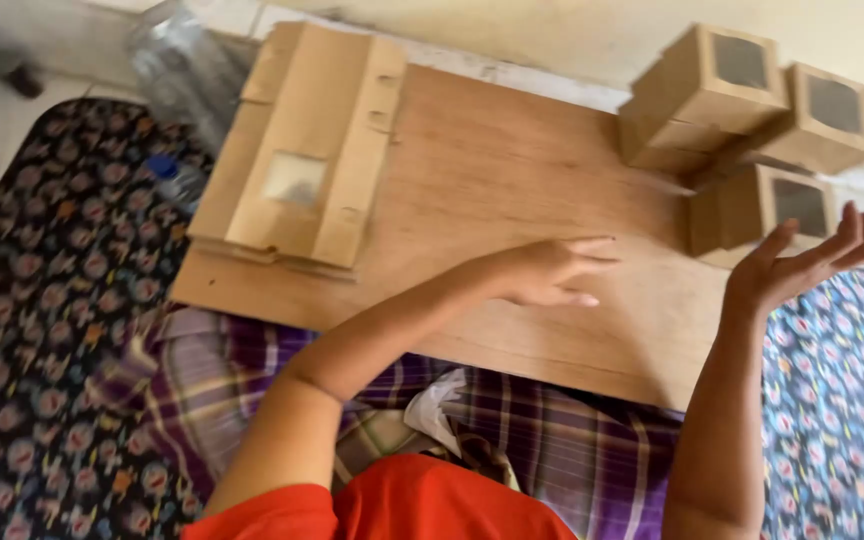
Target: Assembling a cardboard box from a flat template by folding and tucking flaps.
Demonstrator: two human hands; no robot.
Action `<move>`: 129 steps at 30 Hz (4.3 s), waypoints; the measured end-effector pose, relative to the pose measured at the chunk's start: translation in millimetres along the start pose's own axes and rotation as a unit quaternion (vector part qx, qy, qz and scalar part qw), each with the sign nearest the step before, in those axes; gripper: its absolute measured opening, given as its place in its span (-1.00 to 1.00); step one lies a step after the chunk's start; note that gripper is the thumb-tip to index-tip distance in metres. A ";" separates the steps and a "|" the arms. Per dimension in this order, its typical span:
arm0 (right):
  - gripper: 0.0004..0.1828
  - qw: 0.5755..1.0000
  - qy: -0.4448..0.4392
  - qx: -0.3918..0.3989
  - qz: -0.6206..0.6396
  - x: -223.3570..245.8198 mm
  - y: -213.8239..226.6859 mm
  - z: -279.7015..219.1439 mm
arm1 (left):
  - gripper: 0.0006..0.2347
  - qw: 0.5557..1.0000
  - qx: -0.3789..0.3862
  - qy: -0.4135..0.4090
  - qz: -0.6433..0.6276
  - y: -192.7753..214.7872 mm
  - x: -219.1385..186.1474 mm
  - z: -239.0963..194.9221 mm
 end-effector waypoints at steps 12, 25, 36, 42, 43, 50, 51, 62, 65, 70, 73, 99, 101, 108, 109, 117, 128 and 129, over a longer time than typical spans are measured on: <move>-0.52 0.796 0.334 0.356 0.357 329.2 -72.6 -59.4 | -0.38 0.713 -0.455 0.493 0.202 102.7 105.4 -356.2; -0.02 0.686 0.408 0.589 0.126 459.7 -65.0 -63.3 | -0.56 0.717 -0.587 0.330 0.182 81.9 84.0 -361.2; -0.45 0.644 0.451 0.598 0.156 453.8 -63.2 -64.8 | -0.60 0.724 -0.590 0.316 0.165 76.6 81.0 -364.1; -0.32 0.695 0.466 0.533 0.124 452.2 -55.0 -105.9 | -0.82 0.673 -0.644 0.274 0.239 75.9 107.2 -369.6; -0.32 0.696 0.466 0.532 0.124 457.1 -52.6 -105.0 | -0.82 0.673 -0.645 0.273 0.240 76.6 102.9 -368.1; 0.22 0.758 0.357 0.544 0.033 502.0 -27.9 -89.8 | -0.70 0.687 -0.720 0.062 -0.078 75.4 84.5 -353.1; 0.05 0.776 0.347 0.527 0.016 507.5 -31.6 -96.6 | -0.66 0.683 -0.721 0.016 -0.115 75.5 84.5 -350.2; -0.42 0.785 0.184 0.578 0.127 461.3 -108.2 -100.3 | -0.50 0.790 -0.523 0.224 0.229 53.1 107.7 -306.1; -0.39 0.756 0.115 0.617 0.188 445.6 -102.9 -83.4 | -0.54 0.780 -0.471 0.279 0.304 47.2 96.7 -303.6; -0.47 0.749 -0.048 0.584 0.308 393.2 -130.3 -69.7 | -0.54 0.787 -0.437 0.330 0.285 51.0 95.2 -303.6; -0.51 0.789 -0.068 0.500 0.349 364.5 -149.5 -48.1 | -0.50 0.792 -0.417 0.349 0.276 52.8 91.6 -302.9; -0.68 0.694 -0.498 0.189 0.485 157.7 -216.0 -53.3 | -0.44 0.775 -0.389 0.408 0.284 66.9 92.7 -285.5; -0.68 0.669 -0.537 0.184 0.481 171.4 -203.4 -84.2 | -0.43 0.804 -0.390 0.356 0.274 75.2 54.0 -250.1; -0.59 0.567 -0.663 0.184 0.453 201.3 -157.5 -145.6 | -0.26 0.906 -0.284 0.130 0.284 59.7 21.9 -116.5; -0.59 0.568 -0.663 0.181 0.453 204.0 -147.5 -143.4 | -0.26 0.907 -0.283 0.127 0.286 53.4 32.3 -103.9; -0.47 0.411 -0.707 0.279 0.504 205.0 -88.5 -151.5 | -0.21 0.902 -0.159 0.244 0.318 34.5 83.6 -52.6; -0.35 0.659 -0.265 0.483 0.511 251.0 -21.5 -15.4 | -0.52 0.912 -0.205 0.095 0.343 47.8 120.1 -54.4; -0.44 0.717 -0.088 0.525 0.450 242.2 -40.9 -7.2 | -0.55 0.919 -0.182 0.107 0.333 49.9 115.4 -58.8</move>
Point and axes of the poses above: each hand's wrist, its own z-axis towards the middle knuckle, its own y-axis out of the back of the hand, x = y × z, the point moved 1 cm from there along z, towards the middle knuckle, and after that the axes turned 13 degrees about -z, right-handed, at the moved point
